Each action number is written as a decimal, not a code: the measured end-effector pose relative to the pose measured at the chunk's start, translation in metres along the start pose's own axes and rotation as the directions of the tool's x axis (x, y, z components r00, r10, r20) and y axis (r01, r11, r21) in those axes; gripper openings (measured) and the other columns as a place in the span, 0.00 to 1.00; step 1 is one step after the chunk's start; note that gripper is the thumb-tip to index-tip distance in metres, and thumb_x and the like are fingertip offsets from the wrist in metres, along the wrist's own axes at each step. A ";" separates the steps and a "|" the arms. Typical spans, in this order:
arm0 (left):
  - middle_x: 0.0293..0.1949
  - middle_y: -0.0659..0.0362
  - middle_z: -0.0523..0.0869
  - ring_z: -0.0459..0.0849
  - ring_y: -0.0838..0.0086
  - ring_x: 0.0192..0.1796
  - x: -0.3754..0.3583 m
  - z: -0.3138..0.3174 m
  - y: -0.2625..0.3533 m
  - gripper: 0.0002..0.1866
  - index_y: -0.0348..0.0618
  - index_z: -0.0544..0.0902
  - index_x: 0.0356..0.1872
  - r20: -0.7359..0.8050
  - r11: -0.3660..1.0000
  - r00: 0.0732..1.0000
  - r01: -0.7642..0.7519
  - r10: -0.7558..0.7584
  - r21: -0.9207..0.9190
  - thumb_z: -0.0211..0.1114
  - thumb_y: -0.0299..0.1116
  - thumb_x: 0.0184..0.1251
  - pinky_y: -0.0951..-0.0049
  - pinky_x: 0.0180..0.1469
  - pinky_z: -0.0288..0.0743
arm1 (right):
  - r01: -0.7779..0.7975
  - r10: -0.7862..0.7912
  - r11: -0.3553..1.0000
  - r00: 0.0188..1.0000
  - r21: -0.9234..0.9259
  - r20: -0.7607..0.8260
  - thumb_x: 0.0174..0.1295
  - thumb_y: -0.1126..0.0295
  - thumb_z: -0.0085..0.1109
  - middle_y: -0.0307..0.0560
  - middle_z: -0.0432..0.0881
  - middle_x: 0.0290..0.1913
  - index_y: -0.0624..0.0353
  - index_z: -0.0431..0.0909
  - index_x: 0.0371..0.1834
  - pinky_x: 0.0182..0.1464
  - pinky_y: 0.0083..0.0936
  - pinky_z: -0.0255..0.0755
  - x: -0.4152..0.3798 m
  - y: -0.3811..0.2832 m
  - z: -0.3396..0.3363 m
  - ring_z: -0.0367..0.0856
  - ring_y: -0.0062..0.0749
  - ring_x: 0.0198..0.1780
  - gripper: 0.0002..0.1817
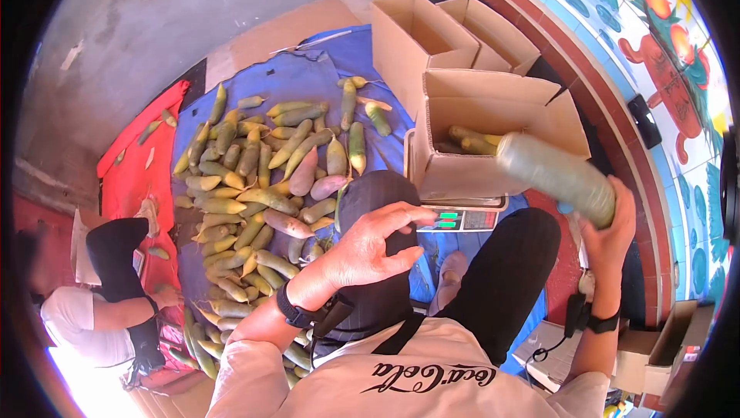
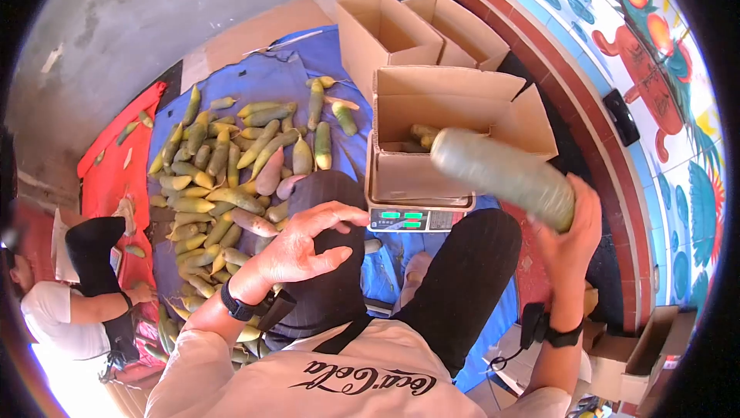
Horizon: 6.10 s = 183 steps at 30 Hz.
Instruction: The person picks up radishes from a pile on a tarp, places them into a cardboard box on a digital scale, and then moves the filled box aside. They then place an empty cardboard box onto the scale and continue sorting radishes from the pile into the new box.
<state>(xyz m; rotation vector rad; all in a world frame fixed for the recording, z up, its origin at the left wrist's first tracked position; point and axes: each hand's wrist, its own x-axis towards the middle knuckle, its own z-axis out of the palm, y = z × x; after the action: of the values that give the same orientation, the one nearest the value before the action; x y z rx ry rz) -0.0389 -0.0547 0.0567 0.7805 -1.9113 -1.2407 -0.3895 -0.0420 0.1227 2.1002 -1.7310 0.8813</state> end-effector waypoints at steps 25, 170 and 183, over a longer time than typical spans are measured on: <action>0.35 0.55 0.83 0.82 0.62 0.34 -0.007 -0.002 -0.037 0.13 0.40 0.79 0.36 -0.244 0.972 0.948 -0.169 0.206 0.166 0.65 0.26 0.45 0.69 0.34 0.77 | 0.138 -0.167 0.986 0.864 0.095 0.475 0.55 0.77 0.57 0.58 0.77 0.45 0.64 0.75 0.46 0.53 0.35 0.69 0.092 0.114 0.165 0.76 0.49 0.50 0.14; 0.56 0.43 0.74 0.73 0.52 0.60 -0.227 -0.063 -0.305 0.29 0.54 0.66 0.64 -0.569 0.238 0.242 0.968 -0.786 0.082 0.60 0.38 0.59 0.59 0.60 0.68 | 0.081 -0.067 0.997 0.908 -0.015 0.414 0.59 0.79 0.52 0.55 0.75 0.34 0.66 0.74 0.34 0.41 0.36 0.70 -0.054 0.015 0.111 0.76 0.51 0.37 0.03; 0.60 0.45 0.73 0.74 0.56 0.60 -0.212 -0.051 -0.290 0.46 0.61 0.39 0.73 -0.518 -0.145 -0.052 0.979 -0.854 0.140 0.58 0.45 0.58 0.61 0.61 0.68 | 0.058 -0.042 0.998 0.893 -0.021 0.449 0.58 0.79 0.54 0.55 0.76 0.35 0.65 0.74 0.35 0.40 0.36 0.71 -0.047 0.008 0.115 0.76 0.50 0.37 0.03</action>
<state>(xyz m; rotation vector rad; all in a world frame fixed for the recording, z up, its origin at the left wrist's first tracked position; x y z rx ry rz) 0.1517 -0.0148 -0.2493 2.9243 -1.1183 -1.1447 -0.3698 -0.0731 0.0034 2.4541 -1.8674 0.3584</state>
